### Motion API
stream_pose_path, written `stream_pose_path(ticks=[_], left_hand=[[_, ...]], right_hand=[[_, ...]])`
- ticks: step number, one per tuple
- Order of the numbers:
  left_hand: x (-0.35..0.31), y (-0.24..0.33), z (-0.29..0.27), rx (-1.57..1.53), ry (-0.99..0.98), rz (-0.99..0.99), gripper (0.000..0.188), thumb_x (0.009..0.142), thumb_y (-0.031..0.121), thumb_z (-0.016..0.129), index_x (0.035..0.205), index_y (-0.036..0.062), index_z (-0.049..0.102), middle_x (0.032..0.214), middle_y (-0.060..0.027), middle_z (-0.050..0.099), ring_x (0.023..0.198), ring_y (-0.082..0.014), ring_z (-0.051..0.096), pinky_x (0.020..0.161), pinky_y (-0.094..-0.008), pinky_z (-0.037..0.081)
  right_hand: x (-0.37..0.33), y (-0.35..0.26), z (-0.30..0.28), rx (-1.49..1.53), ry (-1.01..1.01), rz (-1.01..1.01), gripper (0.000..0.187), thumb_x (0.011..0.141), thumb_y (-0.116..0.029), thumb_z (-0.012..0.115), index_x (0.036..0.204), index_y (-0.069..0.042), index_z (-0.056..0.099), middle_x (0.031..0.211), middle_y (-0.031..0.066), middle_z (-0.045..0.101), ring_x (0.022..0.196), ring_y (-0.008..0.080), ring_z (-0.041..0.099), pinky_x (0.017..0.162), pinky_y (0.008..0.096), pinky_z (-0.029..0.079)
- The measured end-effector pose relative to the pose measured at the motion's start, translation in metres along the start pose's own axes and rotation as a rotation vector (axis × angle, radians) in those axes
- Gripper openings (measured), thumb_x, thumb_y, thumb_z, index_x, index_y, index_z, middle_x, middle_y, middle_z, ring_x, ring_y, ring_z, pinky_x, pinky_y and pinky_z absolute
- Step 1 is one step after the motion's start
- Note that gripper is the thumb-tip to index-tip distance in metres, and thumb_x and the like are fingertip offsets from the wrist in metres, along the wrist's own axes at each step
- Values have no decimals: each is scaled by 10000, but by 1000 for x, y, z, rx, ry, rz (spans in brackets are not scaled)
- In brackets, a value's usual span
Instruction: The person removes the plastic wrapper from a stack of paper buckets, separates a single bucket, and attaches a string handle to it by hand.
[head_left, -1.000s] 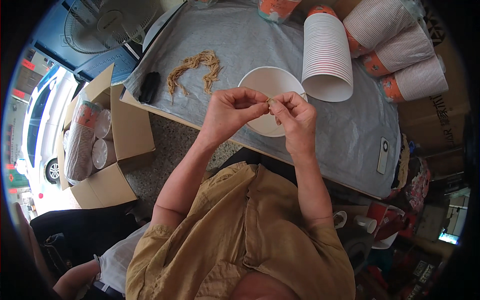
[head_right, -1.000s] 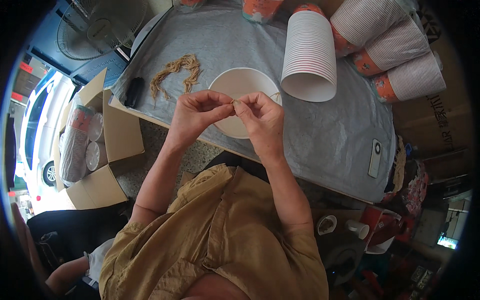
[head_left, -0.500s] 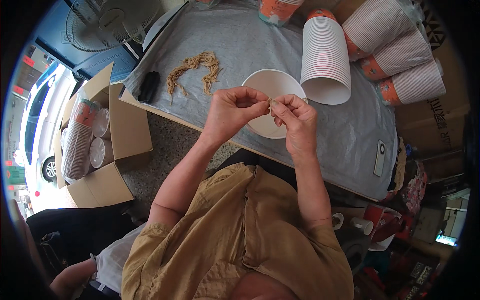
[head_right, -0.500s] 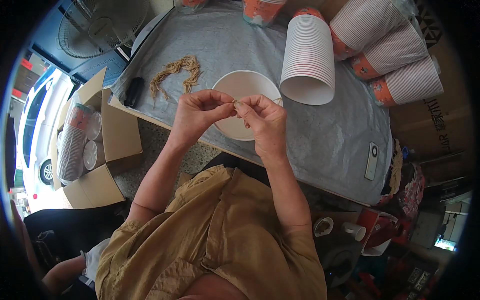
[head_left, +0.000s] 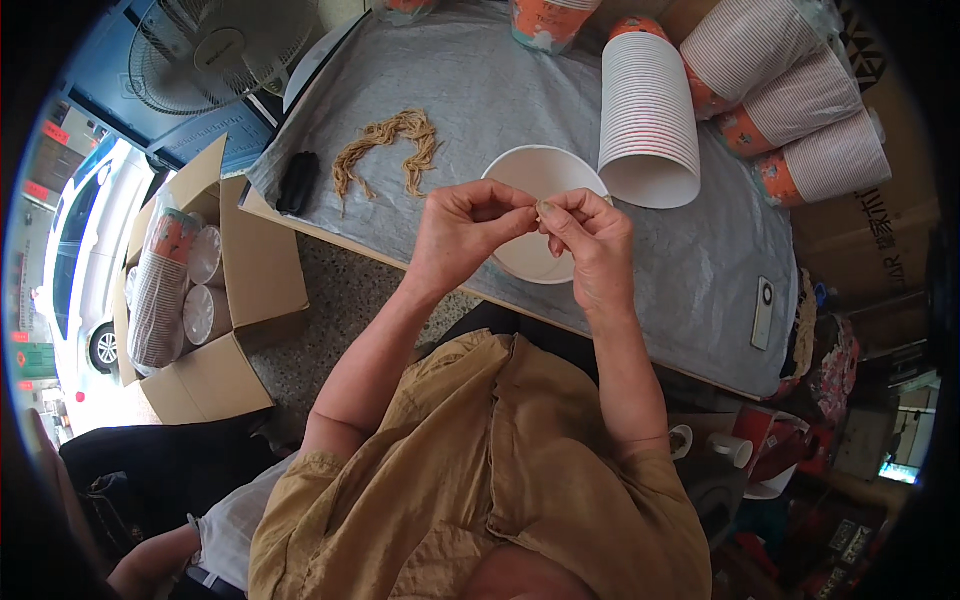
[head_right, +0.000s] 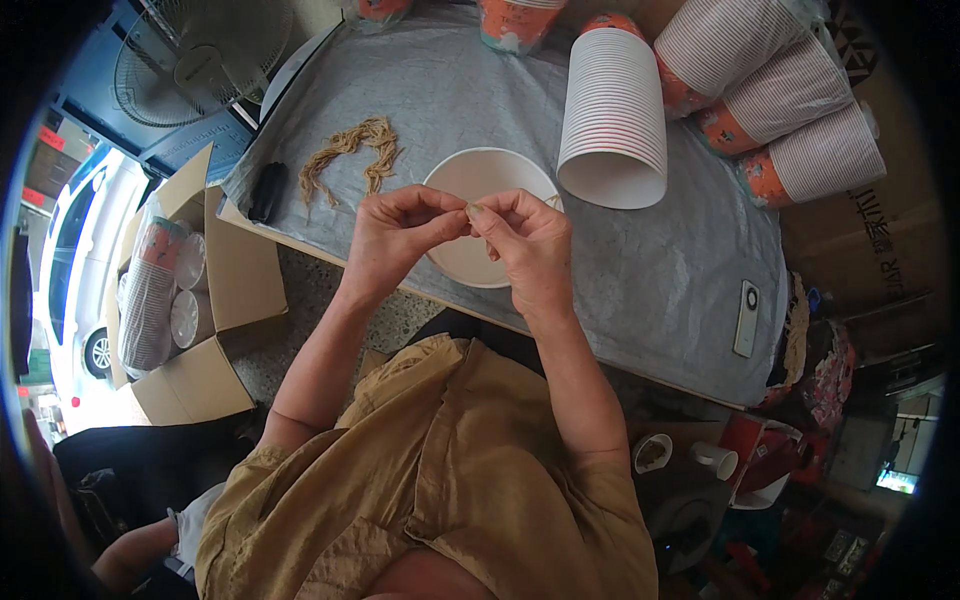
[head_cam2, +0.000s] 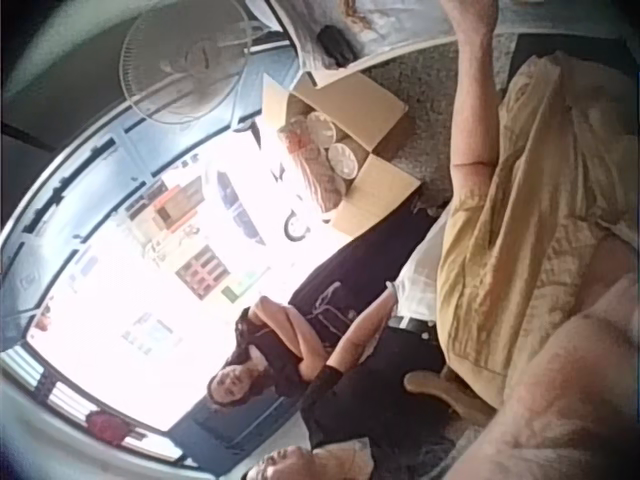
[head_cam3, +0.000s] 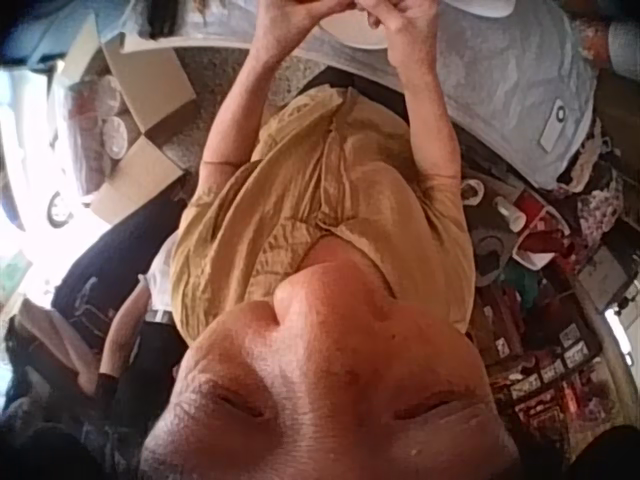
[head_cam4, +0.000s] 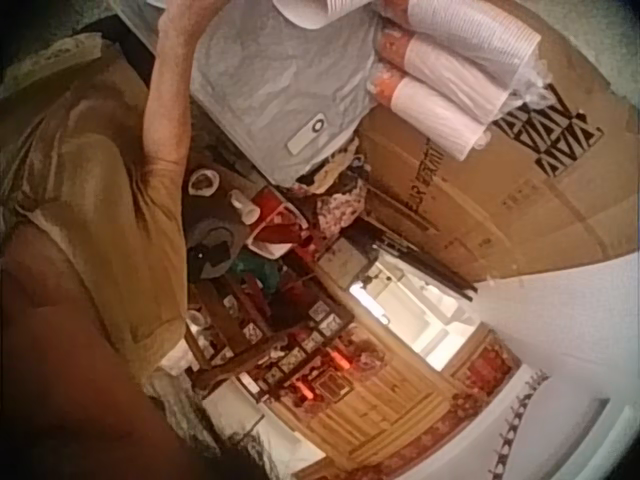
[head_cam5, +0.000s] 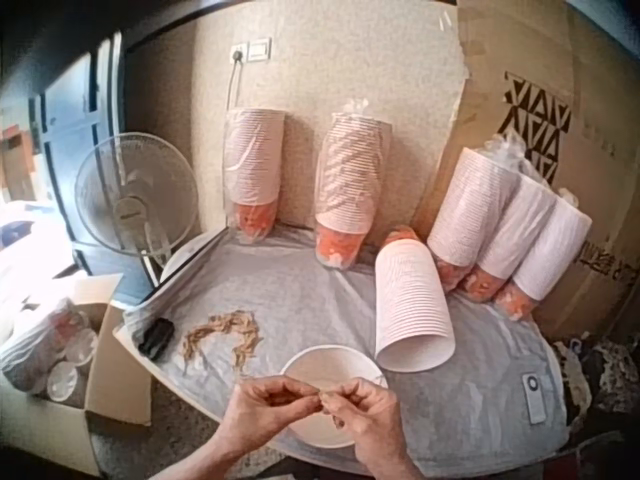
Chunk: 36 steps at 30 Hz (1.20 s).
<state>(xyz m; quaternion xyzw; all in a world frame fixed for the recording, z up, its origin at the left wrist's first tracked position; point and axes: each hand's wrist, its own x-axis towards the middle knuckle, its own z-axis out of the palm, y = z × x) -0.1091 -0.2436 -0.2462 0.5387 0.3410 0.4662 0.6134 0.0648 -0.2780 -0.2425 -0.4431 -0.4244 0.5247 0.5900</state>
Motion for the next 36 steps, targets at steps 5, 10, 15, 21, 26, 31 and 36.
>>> stream_pose_path(ticks=[5, 10, 15, 21, 26, 31, 36], left_hand=[[2, 9, -3, -15, -23, -69, 140, 901, 73, 757, 991, -32, 739, 903, -64, 756, 850, -107, 708, 803, -251, 572], [3, 11, -8, 8, -64, -104, 143, 912, 87, 750, 1000, -26, 737, 906, -50, 745, 862, -97, 697, 803, -247, 562], [3, 10, -8, 10, -82, -78, 132, 916, 78, 745, 998, -25, 732, 916, -41, 740, 854, -90, 689, 802, -245, 559], [4, 7, -10, -82, -104, -72, 125, 916, 60, 749, 1011, -6, 702, 912, -52, 745, 852, -104, 703, 802, -238, 557], [3, 9, -12, -40, -113, -80, 118, 907, 44, 753, 1001, -2, 697, 911, -55, 747, 834, -103, 706, 793, -239, 563], [2, 12, -11, 4, -111, -101, 116, 904, 43, 756, 993, -3, 698, 906, -60, 747, 843, -111, 714, 791, -242, 566], [2, 13, -12, -21, -120, -119, 102, 911, 46, 748, 985, -3, 698, 897, -67, 746, 842, -122, 722, 784, -241, 570]], right_hand=[[7, -7, -9, -63, -47, -6, 140, 961, -133, 708, 987, 3, 727, 804, 20, 700, 652, 42, 554, 598, 206, 441], [18, -10, -8, -320, -126, -55, 170, 989, -111, 661, 1070, 25, 722, 839, 26, 717, 728, 61, 627, 667, 223, 496], [18, -12, -14, -310, -238, -25, 149, 978, -46, 656, 1093, 27, 715, 895, 40, 735, 778, 65, 658, 672, 211, 497], [16, -15, -15, -254, -266, 12, 160, 964, -13, 664, 1108, 44, 703, 928, 53, 743, 792, 71, 669, 694, 208, 518], [17, -22, -14, -275, -297, 37, 148, 949, 14, 672, 1091, 42, 699, 935, 49, 734, 809, 75, 671, 721, 218, 536], [16, -26, -14, -257, -322, 44, 79, 931, 25, 687, 1010, 20, 688, 880, 20, 698, 811, 74, 658, 747, 227, 547], [15, -14, -17, -245, -328, 43, 83, 934, 11, 686, 1017, 20, 685, 868, 16, 692, 799, 69, 651, 731, 226, 541]])
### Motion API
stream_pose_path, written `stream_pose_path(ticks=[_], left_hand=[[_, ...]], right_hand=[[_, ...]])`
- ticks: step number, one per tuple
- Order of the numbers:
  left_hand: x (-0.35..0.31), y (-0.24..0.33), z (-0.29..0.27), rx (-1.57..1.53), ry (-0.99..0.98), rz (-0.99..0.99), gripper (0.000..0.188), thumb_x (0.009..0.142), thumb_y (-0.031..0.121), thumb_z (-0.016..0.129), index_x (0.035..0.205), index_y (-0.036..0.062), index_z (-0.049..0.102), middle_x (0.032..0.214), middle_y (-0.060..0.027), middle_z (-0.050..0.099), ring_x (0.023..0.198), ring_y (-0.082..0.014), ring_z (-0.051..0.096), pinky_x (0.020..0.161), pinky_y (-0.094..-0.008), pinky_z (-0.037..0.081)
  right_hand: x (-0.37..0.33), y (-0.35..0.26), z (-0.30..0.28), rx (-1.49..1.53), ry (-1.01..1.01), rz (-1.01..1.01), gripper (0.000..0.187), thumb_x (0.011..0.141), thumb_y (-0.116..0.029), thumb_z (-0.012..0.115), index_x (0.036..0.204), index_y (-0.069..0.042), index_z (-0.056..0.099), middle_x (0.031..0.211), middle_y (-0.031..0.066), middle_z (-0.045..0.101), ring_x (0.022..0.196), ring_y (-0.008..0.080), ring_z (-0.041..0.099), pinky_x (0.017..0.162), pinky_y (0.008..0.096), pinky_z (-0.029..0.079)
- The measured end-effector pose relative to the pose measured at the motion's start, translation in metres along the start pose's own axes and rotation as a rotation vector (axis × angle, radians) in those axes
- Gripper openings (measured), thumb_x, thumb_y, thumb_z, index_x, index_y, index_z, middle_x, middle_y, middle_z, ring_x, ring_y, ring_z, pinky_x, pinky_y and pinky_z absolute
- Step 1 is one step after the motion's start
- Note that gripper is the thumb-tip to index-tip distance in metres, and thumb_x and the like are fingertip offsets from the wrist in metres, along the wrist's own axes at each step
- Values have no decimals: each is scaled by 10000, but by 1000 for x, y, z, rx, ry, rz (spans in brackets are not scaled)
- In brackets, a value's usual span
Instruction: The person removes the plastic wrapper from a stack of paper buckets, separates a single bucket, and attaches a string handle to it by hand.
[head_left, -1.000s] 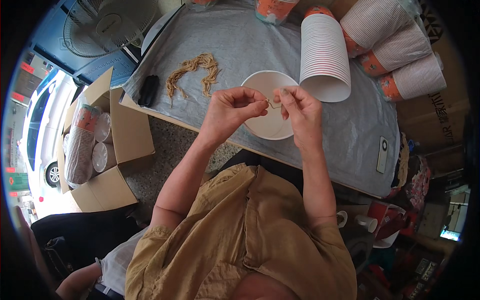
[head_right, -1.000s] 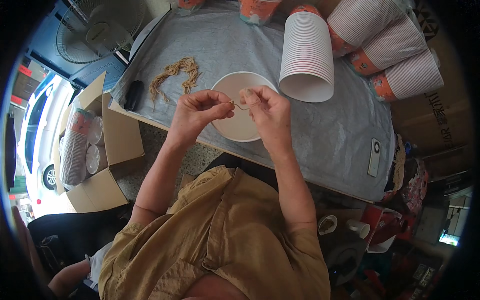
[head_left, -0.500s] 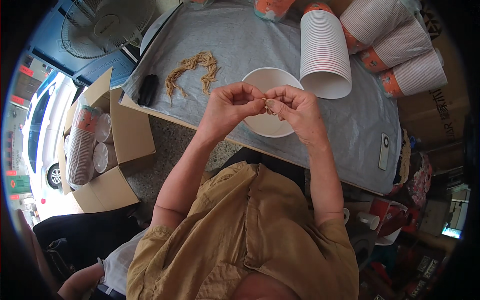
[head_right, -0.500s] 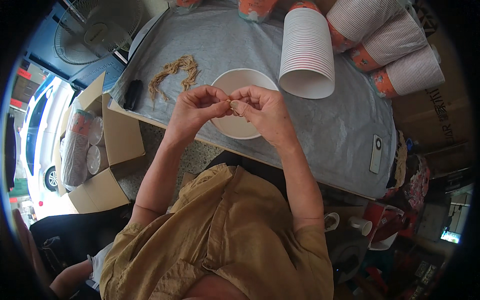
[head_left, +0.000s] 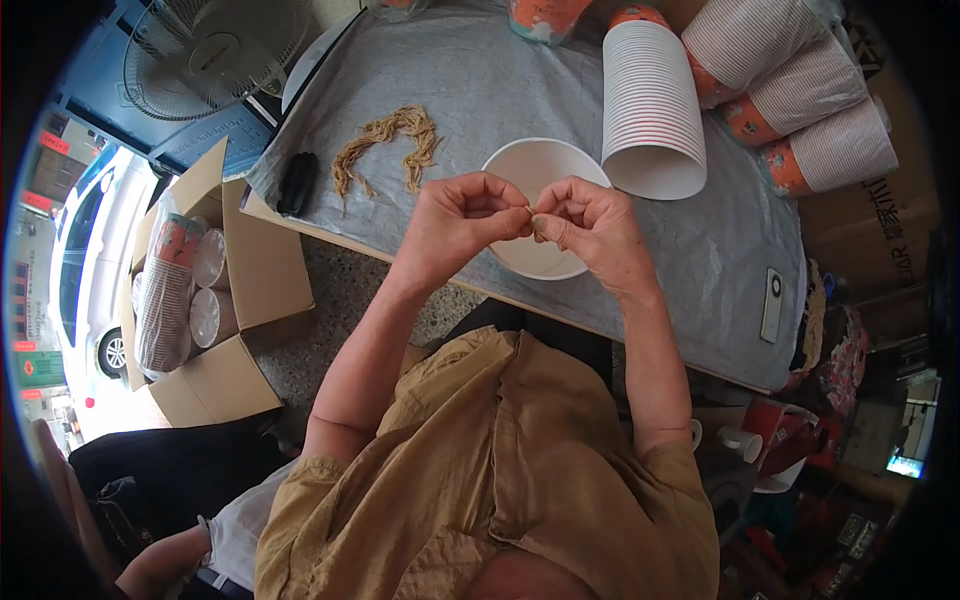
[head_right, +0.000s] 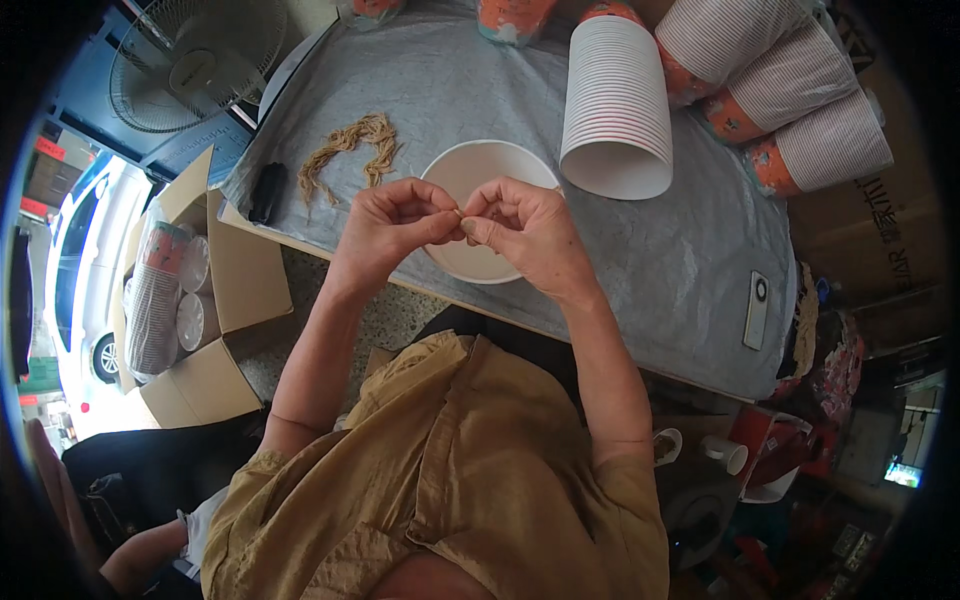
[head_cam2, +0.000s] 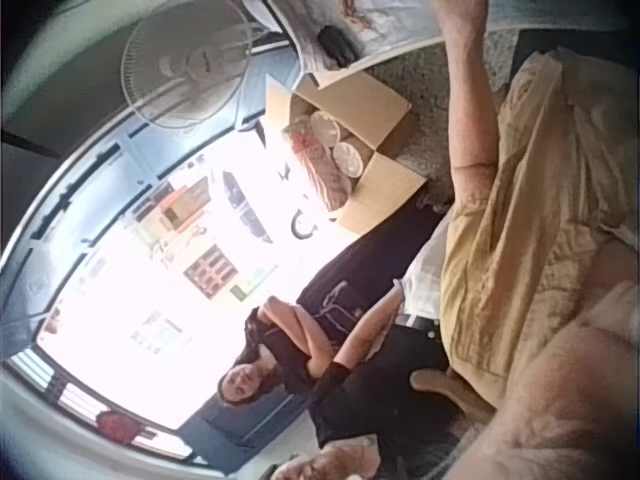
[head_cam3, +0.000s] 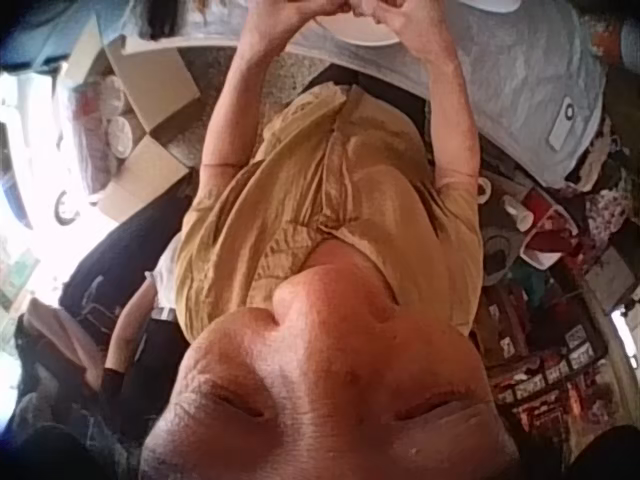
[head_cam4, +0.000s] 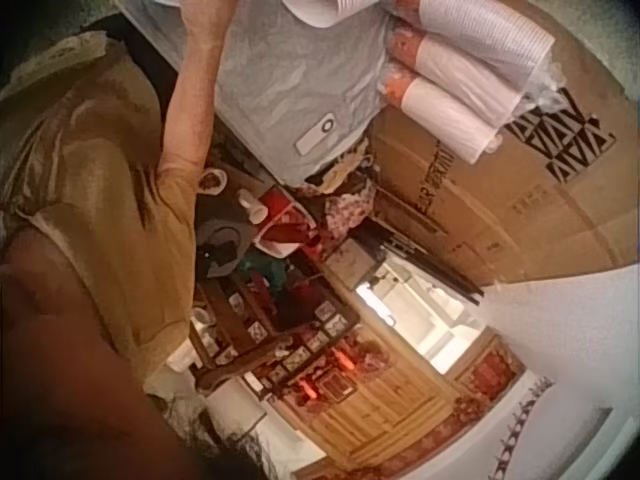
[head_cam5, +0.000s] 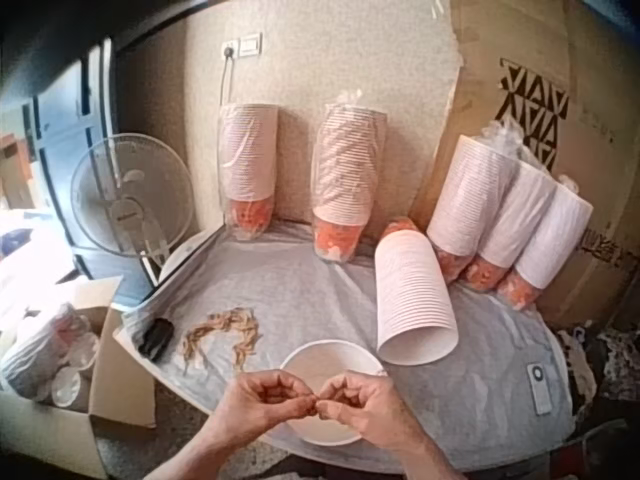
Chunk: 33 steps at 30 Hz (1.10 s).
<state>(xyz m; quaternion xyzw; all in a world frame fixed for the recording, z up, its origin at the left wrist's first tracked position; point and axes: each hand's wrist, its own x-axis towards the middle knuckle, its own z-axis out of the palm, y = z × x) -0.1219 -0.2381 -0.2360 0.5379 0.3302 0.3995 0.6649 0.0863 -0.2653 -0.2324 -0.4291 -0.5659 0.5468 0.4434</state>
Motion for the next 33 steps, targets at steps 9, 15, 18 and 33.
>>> stream_pose_path(ticks=[9, 15, 18, 33], left_hand=[[1, -3, -2, 1, -23, 10, 99, 912, 27, 739, 995, -4, 696, 890, -62, 743, 841, -122, 720, 777, -241, 569], [0, 6, 4, 85, -10, 31, 93, 917, 27, 736, 992, -11, 694, 900, -53, 744, 849, -105, 714, 766, -224, 559], [-4, 0, 2, 49, 6, -11, 79, 902, -10, 734, 957, -38, 685, 900, -67, 738, 866, -120, 720, 789, -252, 589], [2, -3, 1, 2, -15, 15, 87, 922, 33, 740, 966, -10, 679, 895, -85, 746, 849, -142, 733, 787, -260, 595]], right_hand=[[1, -3, -1, 27, -29, 56, 94, 977, -55, 656, 1044, 9, 673, 822, 1, 685, 724, 41, 625, 588, 186, 444], [1, -7, -5, -48, -53, -7, 67, 977, -64, 657, 1005, -3, 653, 791, 3, 674, 712, 36, 615, 593, 188, 443], [-3, 1, -5, 24, -70, 25, 76, 976, -81, 657, 992, -8, 640, 770, 14, 673, 707, 42, 614, 594, 192, 444], [0, 3, -5, -39, -16, -22, 147, 1001, -108, 645, 1079, 16, 655, 804, 11, 675, 715, 44, 626, 595, 195, 466]])
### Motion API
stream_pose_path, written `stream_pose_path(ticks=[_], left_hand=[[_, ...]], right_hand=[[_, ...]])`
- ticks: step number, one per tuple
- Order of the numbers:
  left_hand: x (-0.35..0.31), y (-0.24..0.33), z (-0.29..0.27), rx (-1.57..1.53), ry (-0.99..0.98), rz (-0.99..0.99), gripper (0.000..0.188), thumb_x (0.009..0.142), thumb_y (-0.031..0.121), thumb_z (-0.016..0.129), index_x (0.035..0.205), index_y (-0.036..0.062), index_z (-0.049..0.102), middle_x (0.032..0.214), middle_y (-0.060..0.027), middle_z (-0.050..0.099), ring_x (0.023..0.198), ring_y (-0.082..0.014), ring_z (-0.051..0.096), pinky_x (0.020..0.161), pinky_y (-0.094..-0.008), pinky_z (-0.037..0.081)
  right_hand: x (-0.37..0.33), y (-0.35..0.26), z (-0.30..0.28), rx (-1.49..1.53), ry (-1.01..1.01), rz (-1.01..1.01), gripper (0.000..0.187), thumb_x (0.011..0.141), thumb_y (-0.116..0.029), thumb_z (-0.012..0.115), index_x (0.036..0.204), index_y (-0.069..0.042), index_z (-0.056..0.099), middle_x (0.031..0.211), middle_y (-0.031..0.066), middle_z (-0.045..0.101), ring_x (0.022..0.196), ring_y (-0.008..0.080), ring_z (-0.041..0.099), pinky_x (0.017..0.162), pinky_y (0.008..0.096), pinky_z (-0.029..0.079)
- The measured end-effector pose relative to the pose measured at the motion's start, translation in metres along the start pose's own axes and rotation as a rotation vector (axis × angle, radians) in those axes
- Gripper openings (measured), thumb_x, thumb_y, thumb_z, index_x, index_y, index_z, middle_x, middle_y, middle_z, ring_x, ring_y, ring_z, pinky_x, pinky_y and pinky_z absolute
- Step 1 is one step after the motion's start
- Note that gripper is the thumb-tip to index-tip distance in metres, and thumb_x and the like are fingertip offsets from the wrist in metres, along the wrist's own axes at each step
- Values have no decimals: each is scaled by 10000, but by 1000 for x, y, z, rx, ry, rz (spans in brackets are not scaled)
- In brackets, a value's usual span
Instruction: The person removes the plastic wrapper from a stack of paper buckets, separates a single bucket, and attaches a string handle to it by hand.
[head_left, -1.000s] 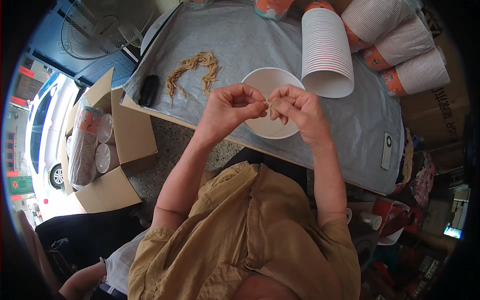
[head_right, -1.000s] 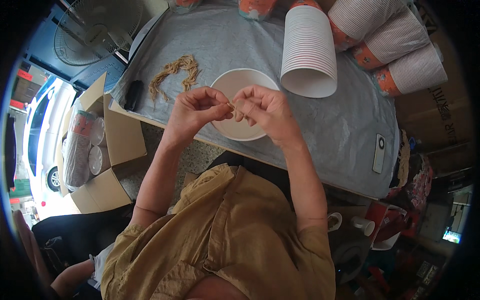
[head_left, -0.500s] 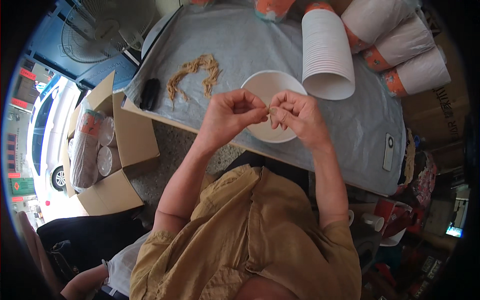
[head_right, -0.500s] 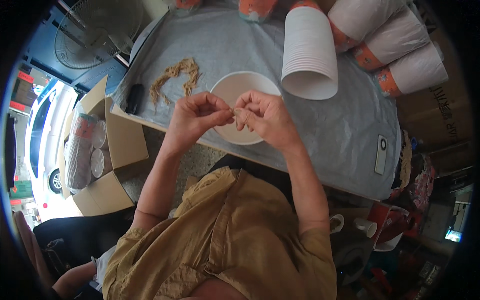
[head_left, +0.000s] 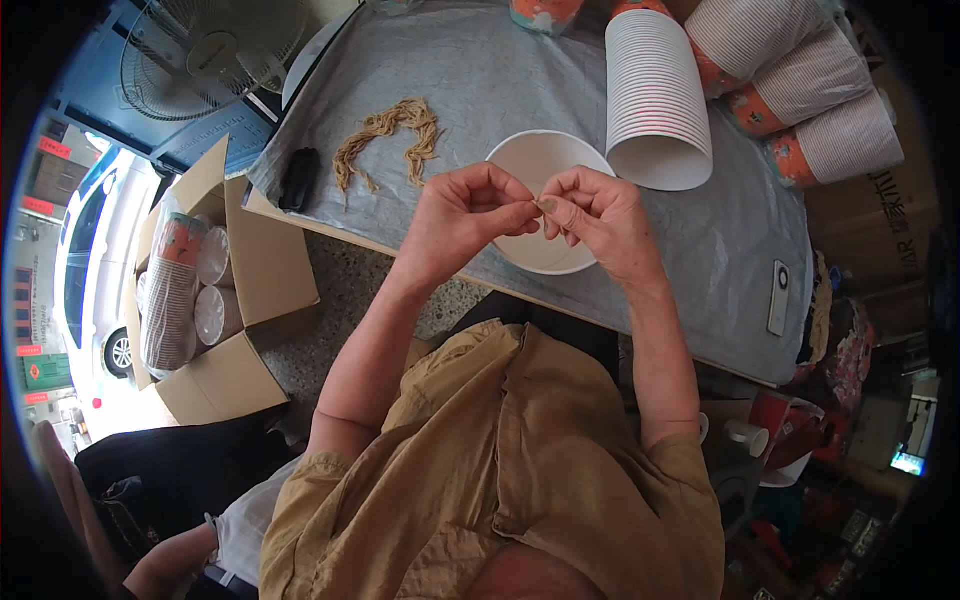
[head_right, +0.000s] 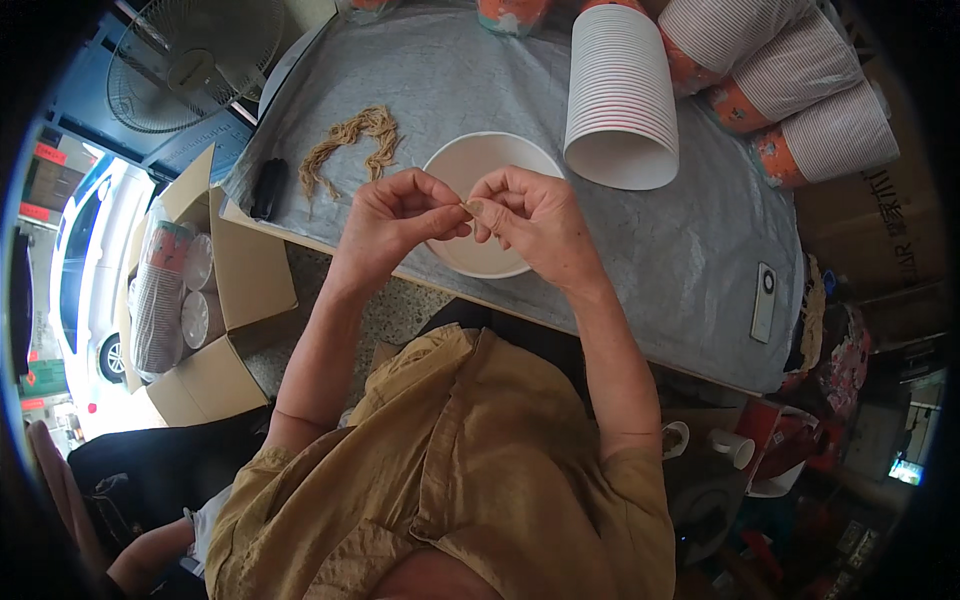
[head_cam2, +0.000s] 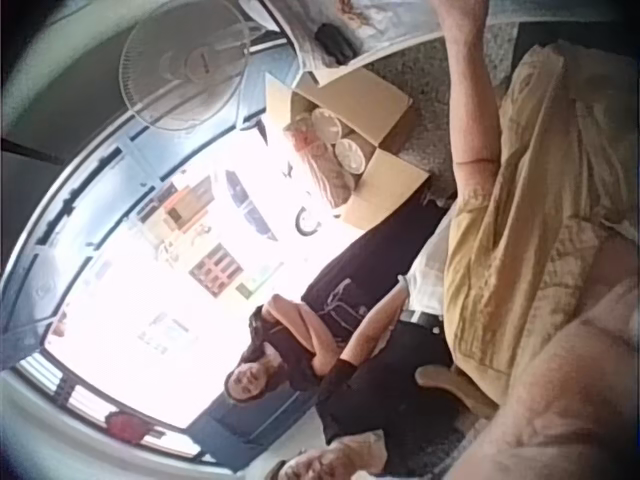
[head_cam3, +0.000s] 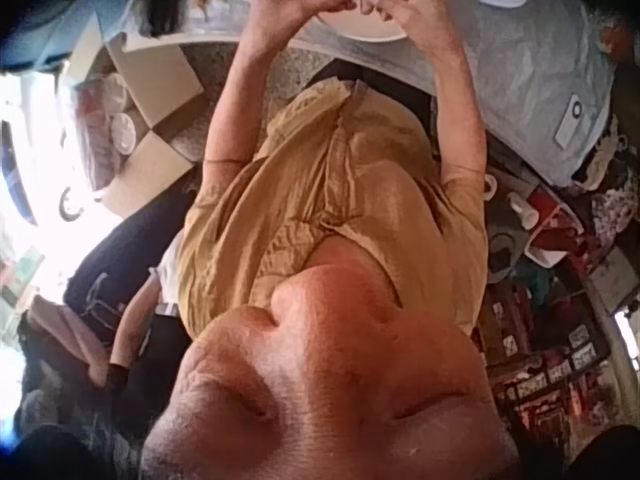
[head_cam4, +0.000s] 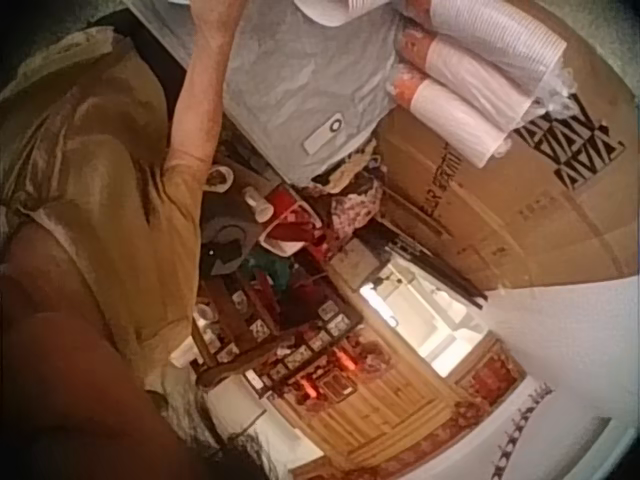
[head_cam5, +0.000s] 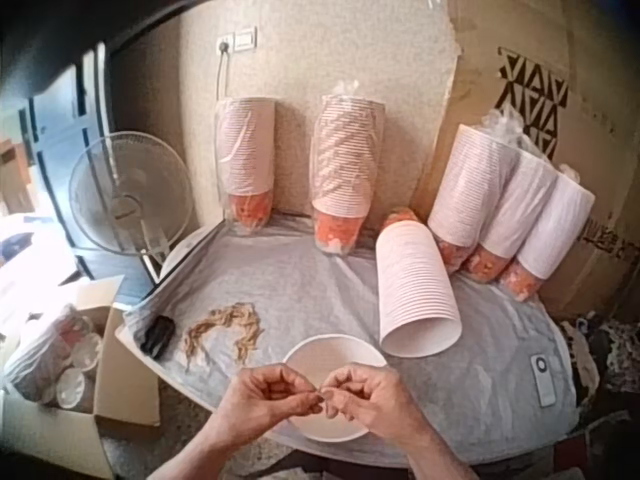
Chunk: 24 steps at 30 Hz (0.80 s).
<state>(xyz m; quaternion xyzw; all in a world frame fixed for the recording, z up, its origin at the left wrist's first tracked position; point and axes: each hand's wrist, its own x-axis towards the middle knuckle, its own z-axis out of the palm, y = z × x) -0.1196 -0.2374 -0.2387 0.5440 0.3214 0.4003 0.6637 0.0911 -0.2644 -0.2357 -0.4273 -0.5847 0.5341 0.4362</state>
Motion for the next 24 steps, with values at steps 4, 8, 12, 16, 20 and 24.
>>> stream_pose_path(ticks=[4, 8, 12, 16, 20, 24], left_hand=[[-2, -1, -1, -68, -1, -38, 116, 933, 52, 733, 1009, -11, 672, 930, -90, 746, 855, -149, 737, 805, -260, 595], [-1, -2, 0, -105, 4, -70, 185, 944, 86, 730, 1085, -15, 668, 979, -100, 746, 871, -156, 739, 818, -264, 594], [-4, 0, 2, -79, 5, -79, 213, 948, 85, 721, 1126, -21, 673, 986, -98, 747, 871, -152, 735, 814, -265, 590], [-1, -1, 1, -82, 0, -80, 224, 954, 74, 705, 1156, -18, 680, 989, -88, 748, 854, -138, 726, 802, -258, 583], [-1, -4, 1, -102, 9, -87, 228, 956, 67, 696, 1169, -16, 680, 992, -80, 751, 830, -119, 713, 790, -246, 575], [-2, -1, 2, -113, 16, -97, 256, 956, 58, 689, 1200, -16, 671, 996, -77, 755, 813, -105, 702, 772, -239, 570]], right_hand=[[-2, 1, 3, 33, 12, -17, 110, 1006, -103, 648, 1026, 5, 648, 805, 4, 668, 705, 39, 609, 587, 193, 460], [-2, -1, 5, 51, 42, -13, 107, 1018, -107, 631, 994, -3, 632, 790, 1, 659, 693, 34, 586, 574, 196, 450], [-2, -2, 3, 15, 27, 6, 117, 1024, -116, 626, 992, -3, 626, 774, 3, 655, 681, 30, 577, 567, 193, 442], [-1, -6, 3, -17, 35, 11, 117, 1031, -118, 612, 994, -7, 617, 754, 14, 660, 635, 25, 555, 526, 188, 426], [-2, -7, 2, -50, 57, 32, 100, 1041, -102, 583, 1003, -10, 596, 760, 42, 678, 588, 24, 528, 495, 192, 418], [-3, -12, 4, -79, 62, 17, 96, 1046, -91, 566, 997, -9, 579, 758, 57, 685, 572, 25, 514, 495, 196, 420]])
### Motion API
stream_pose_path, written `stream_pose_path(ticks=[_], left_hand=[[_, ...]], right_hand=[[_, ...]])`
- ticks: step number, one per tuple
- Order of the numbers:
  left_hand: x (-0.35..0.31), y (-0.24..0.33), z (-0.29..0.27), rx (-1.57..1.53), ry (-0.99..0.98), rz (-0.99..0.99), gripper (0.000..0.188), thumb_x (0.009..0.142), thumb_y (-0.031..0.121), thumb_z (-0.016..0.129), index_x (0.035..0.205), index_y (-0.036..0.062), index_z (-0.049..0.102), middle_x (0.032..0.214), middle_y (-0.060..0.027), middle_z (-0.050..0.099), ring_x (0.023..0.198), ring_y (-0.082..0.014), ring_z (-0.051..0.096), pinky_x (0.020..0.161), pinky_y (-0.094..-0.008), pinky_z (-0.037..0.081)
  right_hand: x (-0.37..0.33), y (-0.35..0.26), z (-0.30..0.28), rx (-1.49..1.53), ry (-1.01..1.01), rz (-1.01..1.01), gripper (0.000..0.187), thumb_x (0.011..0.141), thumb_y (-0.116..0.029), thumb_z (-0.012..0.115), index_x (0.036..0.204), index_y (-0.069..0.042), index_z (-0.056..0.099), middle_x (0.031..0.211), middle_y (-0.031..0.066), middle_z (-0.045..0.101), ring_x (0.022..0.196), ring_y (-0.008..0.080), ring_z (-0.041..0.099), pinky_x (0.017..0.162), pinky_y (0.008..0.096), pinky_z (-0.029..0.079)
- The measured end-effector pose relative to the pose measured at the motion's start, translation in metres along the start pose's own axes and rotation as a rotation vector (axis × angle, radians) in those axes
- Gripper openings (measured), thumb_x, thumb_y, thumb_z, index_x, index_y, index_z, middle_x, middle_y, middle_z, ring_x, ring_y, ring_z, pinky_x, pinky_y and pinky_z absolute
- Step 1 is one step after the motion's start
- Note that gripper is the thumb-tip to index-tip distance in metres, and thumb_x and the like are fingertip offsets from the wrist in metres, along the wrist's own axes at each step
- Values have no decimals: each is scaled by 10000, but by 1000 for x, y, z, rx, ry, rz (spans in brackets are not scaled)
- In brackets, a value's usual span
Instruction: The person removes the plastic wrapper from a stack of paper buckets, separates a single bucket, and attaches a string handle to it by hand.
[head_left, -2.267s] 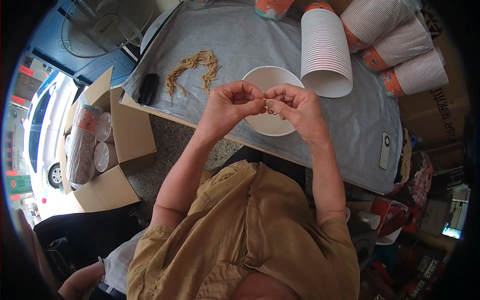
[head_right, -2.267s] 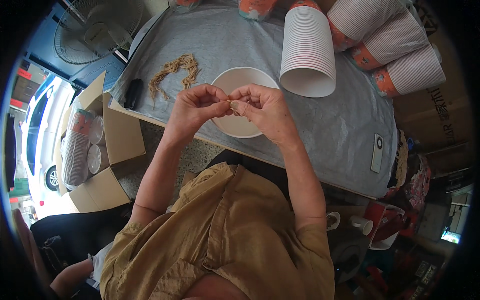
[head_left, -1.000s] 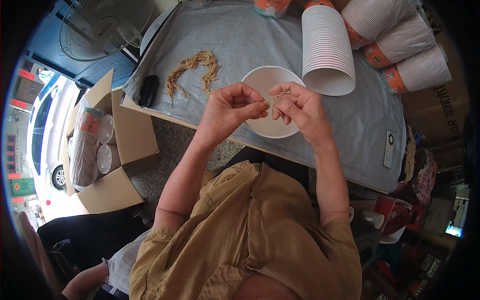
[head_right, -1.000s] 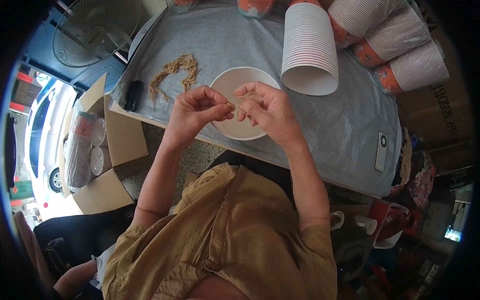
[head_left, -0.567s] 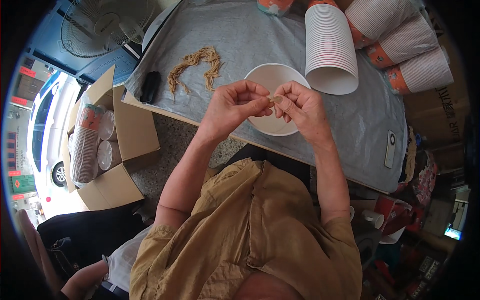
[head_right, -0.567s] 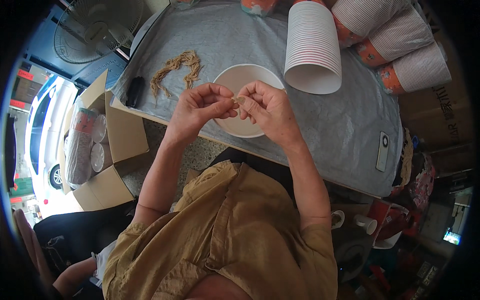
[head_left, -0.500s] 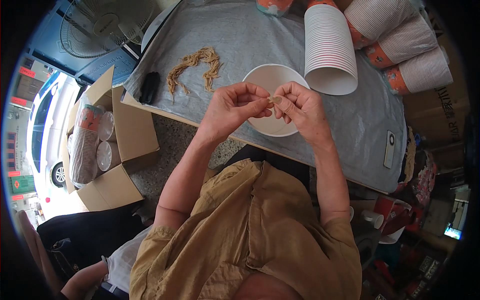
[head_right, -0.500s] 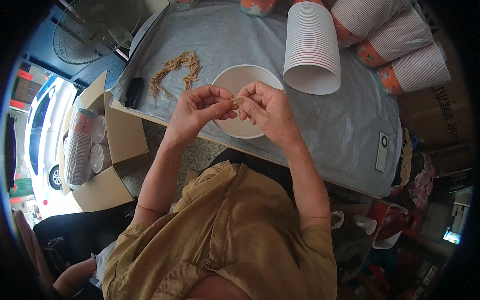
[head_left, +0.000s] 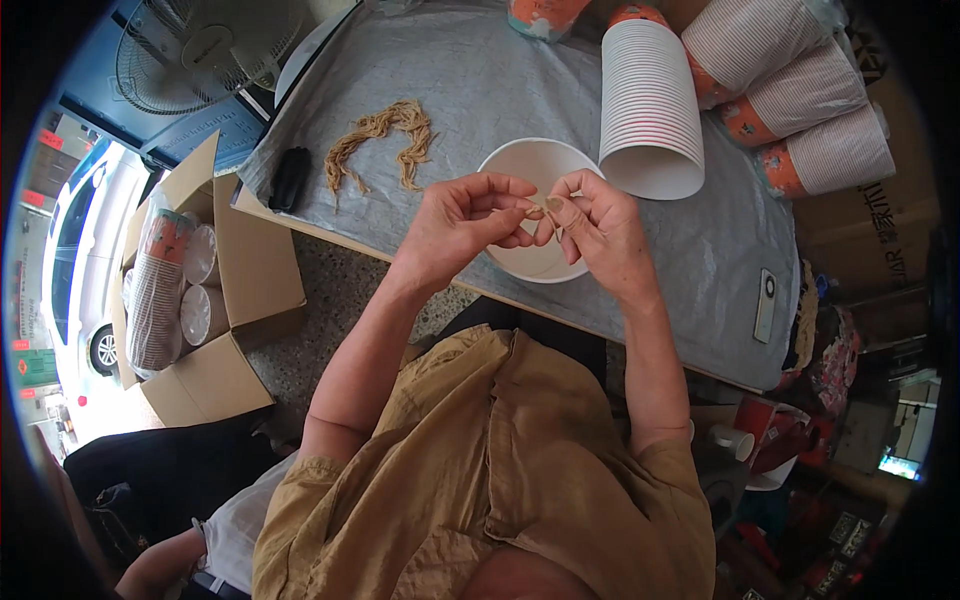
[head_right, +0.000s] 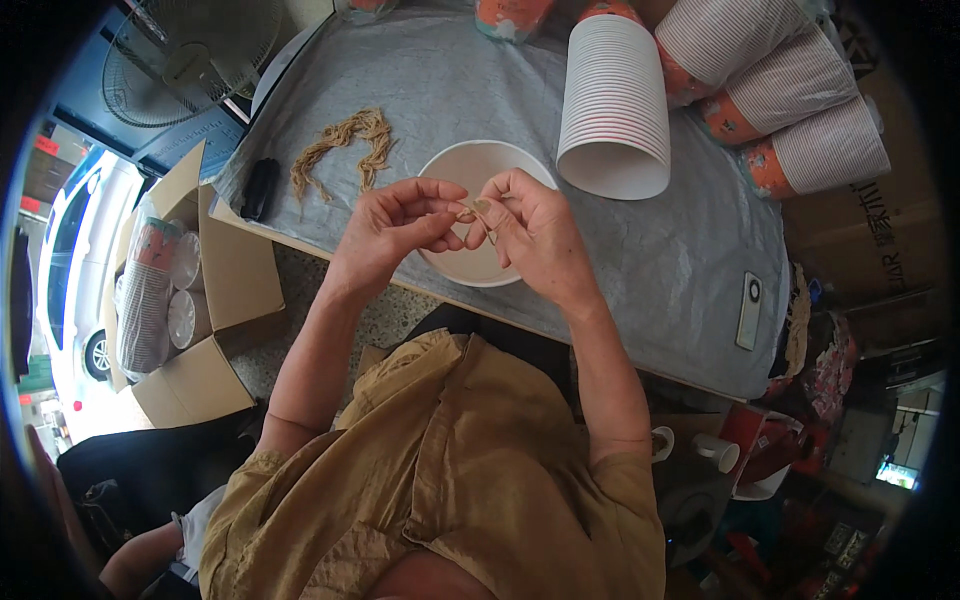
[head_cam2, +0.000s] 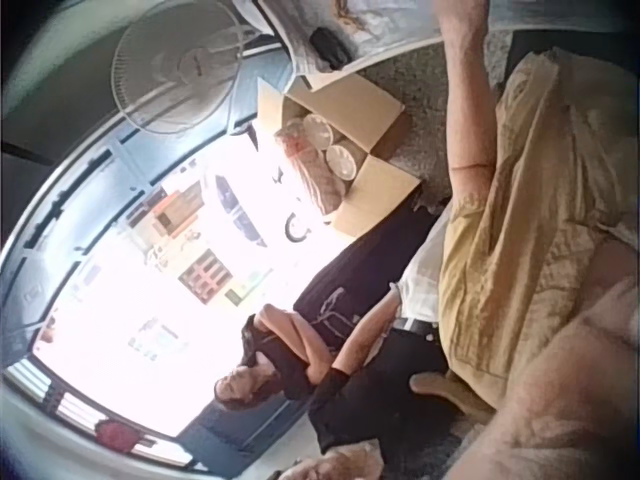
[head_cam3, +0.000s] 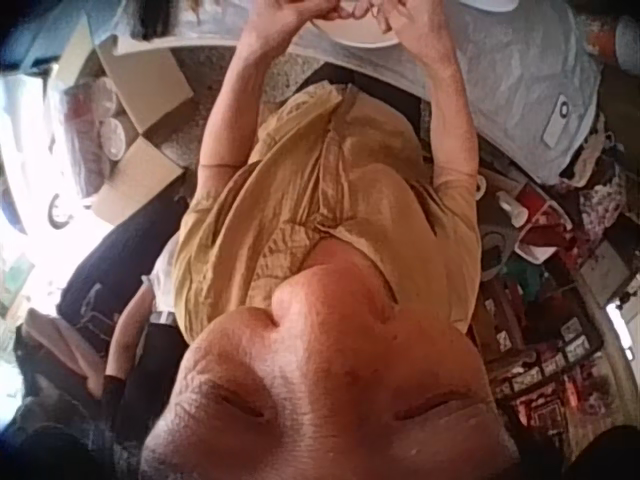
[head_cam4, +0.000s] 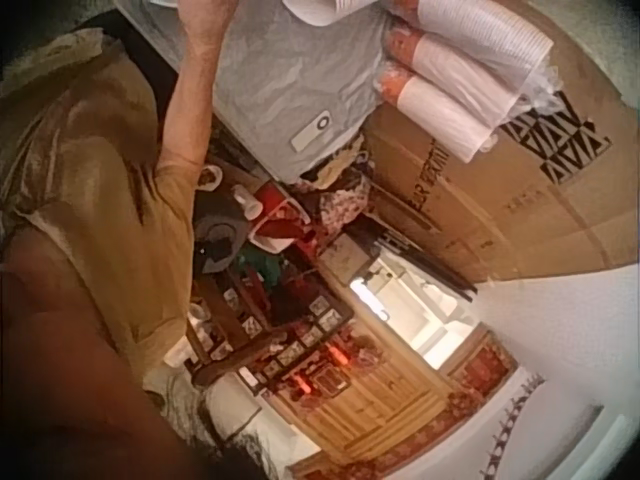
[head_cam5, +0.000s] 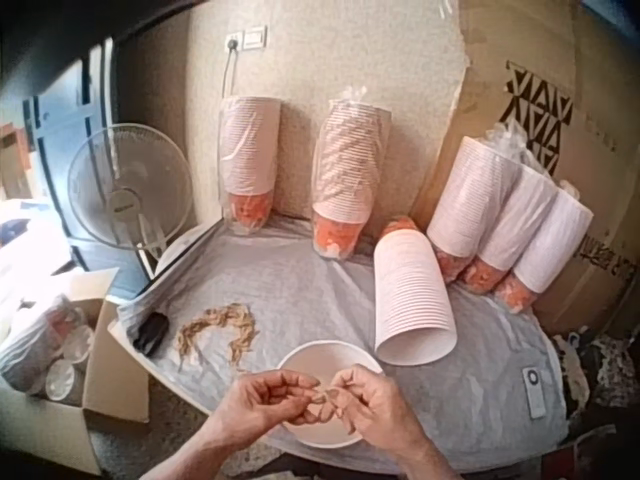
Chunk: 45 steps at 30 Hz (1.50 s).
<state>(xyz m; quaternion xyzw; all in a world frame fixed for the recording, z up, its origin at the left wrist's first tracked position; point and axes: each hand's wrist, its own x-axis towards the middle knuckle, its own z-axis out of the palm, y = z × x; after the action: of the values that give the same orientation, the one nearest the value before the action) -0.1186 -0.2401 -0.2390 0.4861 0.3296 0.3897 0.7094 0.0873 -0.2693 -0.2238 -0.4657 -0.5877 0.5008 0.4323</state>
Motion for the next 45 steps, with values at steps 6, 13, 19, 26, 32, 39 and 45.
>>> stream_pose_path(ticks=[6, 13, 19, 26, 32, 39, 45], left_hand=[[0, 1, -1, 21, -11, -9, 348, 949, 33, 673, 1292, -6, 632, 1008, -72, 760, 783, -89, 690, 738, -229, 558], [0, 6, -2, 9, -32, 13, 423, 941, 17, 664, 1356, -7, 583, 1026, -71, 761, 765, -83, 682, 726, -225, 551], [0, 18, -1, 106, -46, 42, 353, 947, 98, 706, 1276, -13, 638, 958, -56, 753, 739, -78, 676, 693, -225, 553], [2, 25, 1, 301, -95, 62, 188, 962, 195, 736, 1008, 14, 754, 822, 0, 715, 693, -52, 650, 638, -215, 548], [-4, 25, 8, 331, -96, 90, 193, 973, 192, 711, 983, 0, 731, 820, -16, 719, 723, -66, 678, 627, -226, 543], [-9, 21, 7, 616, -102, 172, 137, 937, 169, 733, 952, 34, 734, 808, -12, 730, 649, -84, 646, 592, -260, 515], [-11, 12, -8, 900, -157, 498, 77, 886, 110, 762, 943, 68, 732, 942, -35, 742, 1023, -237, 665, 836, -364, 538]], right_hand=[[0, -2, 0, -30, 8, 10, 96, 1051, -85, 549, 995, -8, 563, 765, 65, 692, 562, 27, 494, 499, 198, 421], [2, -1, 0, -38, 40, -30, 96, 1050, -79, 545, 985, -13, 570, 738, 43, 671, 560, 22, 480, 505, 197, 414], [2, -15, 2, -108, 31, -63, 92, 1044, -72, 553, 978, -8, 557, 746, 28, 645, 629, 38, 535, 558, 210, 436], [-9, -30, 0, -198, 16, -115, 106, 1016, -74, 602, 1032, 17, 551, 760, 35, 623, 721, 71, 587, 653, 252, 487], [-26, -29, -7, -500, 73, -134, 112, 900, -63, 731, 953, 8, 661, 803, 109, 671, 656, 171, 609, 630, 320, 501], [-34, -20, -19, -432, 191, -313, 78, 908, -40, 715, 931, 15, 666, 804, 74, 648, 697, 134, 594, 627, 289, 477], [-43, 4, -45, -71, 702, -239, 109, 969, -110, 684, 965, -6, 713, 760, -15, 642, 596, 45, 502, 549, 206, 392]])
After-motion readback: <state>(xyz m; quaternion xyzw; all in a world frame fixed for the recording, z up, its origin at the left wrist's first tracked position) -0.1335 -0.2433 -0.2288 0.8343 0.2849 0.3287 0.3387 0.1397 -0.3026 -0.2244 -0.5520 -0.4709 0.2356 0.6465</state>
